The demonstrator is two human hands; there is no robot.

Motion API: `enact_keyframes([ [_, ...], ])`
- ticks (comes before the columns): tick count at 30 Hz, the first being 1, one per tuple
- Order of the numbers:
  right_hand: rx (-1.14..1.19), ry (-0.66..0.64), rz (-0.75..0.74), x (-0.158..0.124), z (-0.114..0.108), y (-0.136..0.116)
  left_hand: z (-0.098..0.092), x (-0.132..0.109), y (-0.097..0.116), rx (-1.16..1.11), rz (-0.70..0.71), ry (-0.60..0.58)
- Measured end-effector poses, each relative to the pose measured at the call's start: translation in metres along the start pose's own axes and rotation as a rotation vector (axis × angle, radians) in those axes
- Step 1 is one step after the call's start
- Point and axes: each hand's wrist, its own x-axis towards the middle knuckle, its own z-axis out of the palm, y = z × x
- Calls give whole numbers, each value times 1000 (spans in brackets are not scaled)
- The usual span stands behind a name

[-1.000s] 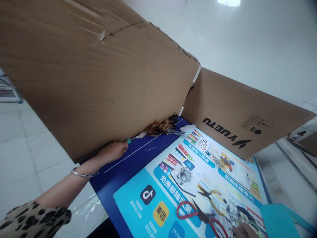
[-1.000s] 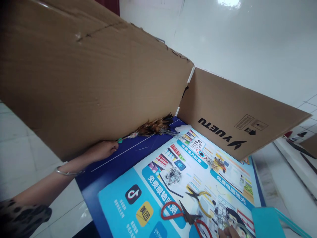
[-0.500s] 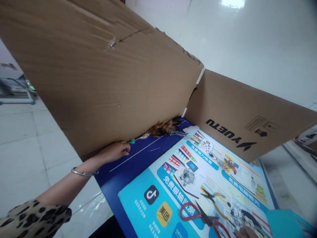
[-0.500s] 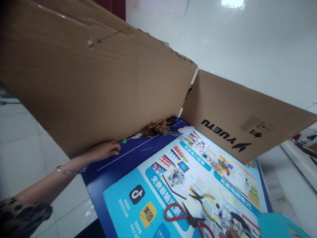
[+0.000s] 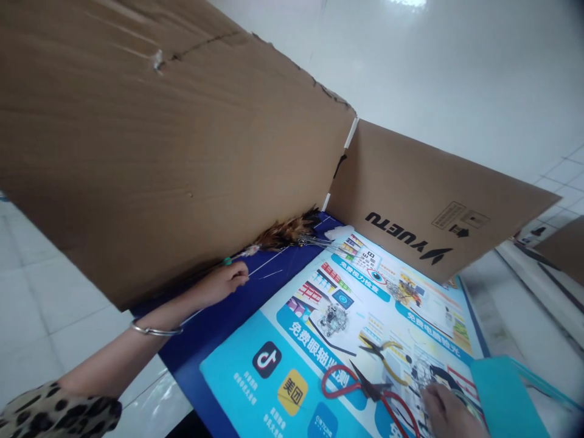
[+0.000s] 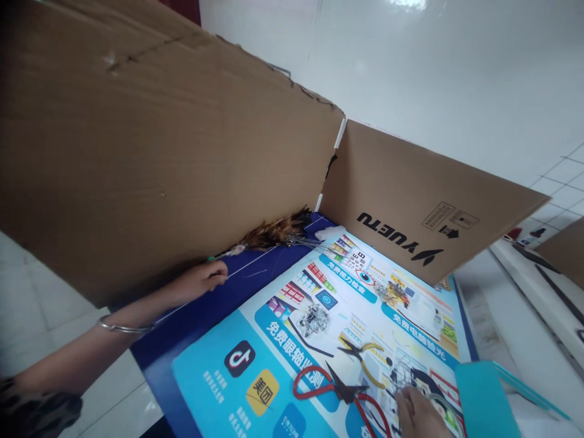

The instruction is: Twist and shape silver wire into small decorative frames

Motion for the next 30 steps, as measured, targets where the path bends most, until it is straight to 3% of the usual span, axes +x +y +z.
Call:
enact_keyframes([
  [3, -22, 149, 24, -11, -1, -32, 23, 4, 49, -401, 4, -99],
  [5, 35, 180, -83, -19, 3, -59, 41, 5, 84, -530, 25, -190],
  [10, 138, 80, -217, -27, 9, -105, 79, 6, 153, -571, 131, -370],
  [13, 288, 57, -203, -29, 11, -112, 97, 4, 183, -530, 187, -444],
  [16, 579, 37, -122, -32, 20, -116, 112, -1, 208, -461, 266, -454],
  [18, 755, -18, -107, -32, 27, -119, 120, -7, 222, -443, 298, -431],
  [22, 748, 94, -112, -33, 36, -125, 132, -15, 234, -480, 294, -429],
  [30, 694, 100, -147, -29, 42, -128, 148, -18, 222, -551, 251, -450],
])
